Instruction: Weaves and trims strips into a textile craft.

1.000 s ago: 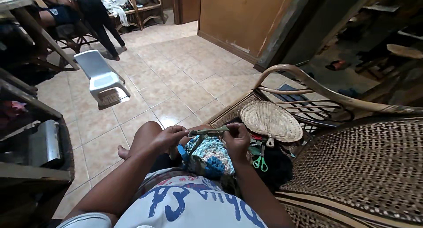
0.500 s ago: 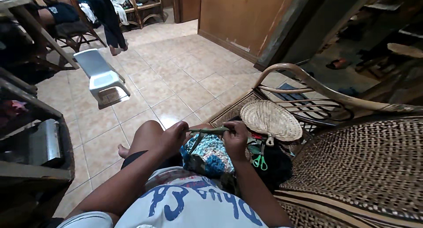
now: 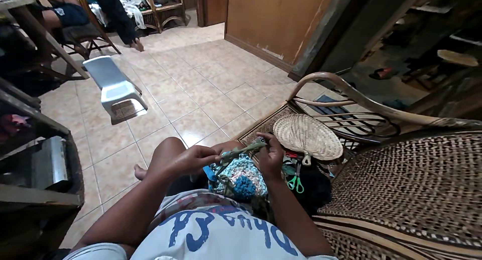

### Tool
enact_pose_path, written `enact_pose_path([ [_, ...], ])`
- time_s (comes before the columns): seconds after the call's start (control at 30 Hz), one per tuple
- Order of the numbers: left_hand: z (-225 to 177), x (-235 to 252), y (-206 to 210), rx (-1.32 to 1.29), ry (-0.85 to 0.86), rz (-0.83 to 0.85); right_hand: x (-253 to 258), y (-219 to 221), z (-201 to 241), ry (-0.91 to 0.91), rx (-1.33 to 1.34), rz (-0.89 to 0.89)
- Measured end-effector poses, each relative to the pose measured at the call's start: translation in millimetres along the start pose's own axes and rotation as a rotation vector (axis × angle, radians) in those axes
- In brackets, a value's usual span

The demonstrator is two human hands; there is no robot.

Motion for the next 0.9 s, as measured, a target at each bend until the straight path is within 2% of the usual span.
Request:
enact_pose_path([
  [0.1,-9,-6,0,0.07,0.052,-0.083,-2,0,-5,-0.059,-0.343,0.018],
  [0.2,-2,-8,-5,0.057,0.142,-0.274,0,3,-1,-0.038,-0.758,0.057],
  [0.3,7,-5,-4,-0.161,0.144,-0.398,1,10,3,0.034,-0.824,0.148],
  [0.4,13,-4,-4,-0.226,0.098,-0.445,1,8,-4,0.043,-0.597,0.189],
  [0.47,17,-7,-7,-0.219,0.075,-0.422,-1,8,-10,0.105,-0.307,0.19],
  [0.57,8,-9,-7,-0.104,0.079,-0.347,-3,17,-1,0.415,0.403,0.11],
  [0.6,2,-9,-6,0.001,0.073,-0.32,-3,20,4,0.499,0.555,0.059],
  [0.63,-2,-8,-5,0.099,0.054,-0.311,-4,23,7,0.523,0.593,0.044],
  [0.67,-4,-9,-4,0.171,0.035,-0.324,-4,23,6,0.465,0.503,0.069],
  [0.7,-5,-11,-5,0.215,0.034,-0.363,-5,21,3,0.342,0.282,0.12],
  [0.77,-1,-17,-10,0.244,0.089,-0.496,-4,18,-2,0.044,-0.409,0.161],
  [0.8,0,-21,-12,0.254,0.117,-0.555,-4,20,-5,-0.075,-0.633,0.136],
  [0.83,1,-23,-14,0.272,0.132,-0.6,-5,22,-7,-0.131,-0.722,0.131],
  [0.9,2,-23,-16,0.306,0.145,-0.653,-6,27,-4,-0.125,-0.608,0.161],
])
Point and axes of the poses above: each hand's wrist, its own x-axis towards the middle knuckle, its own y-axis out of the palm, z = x × y, the point moved 3 cm from there along x, towards the middle knuckle, and after that the axes turned 14 degrees about z, right-handed, at the moved point
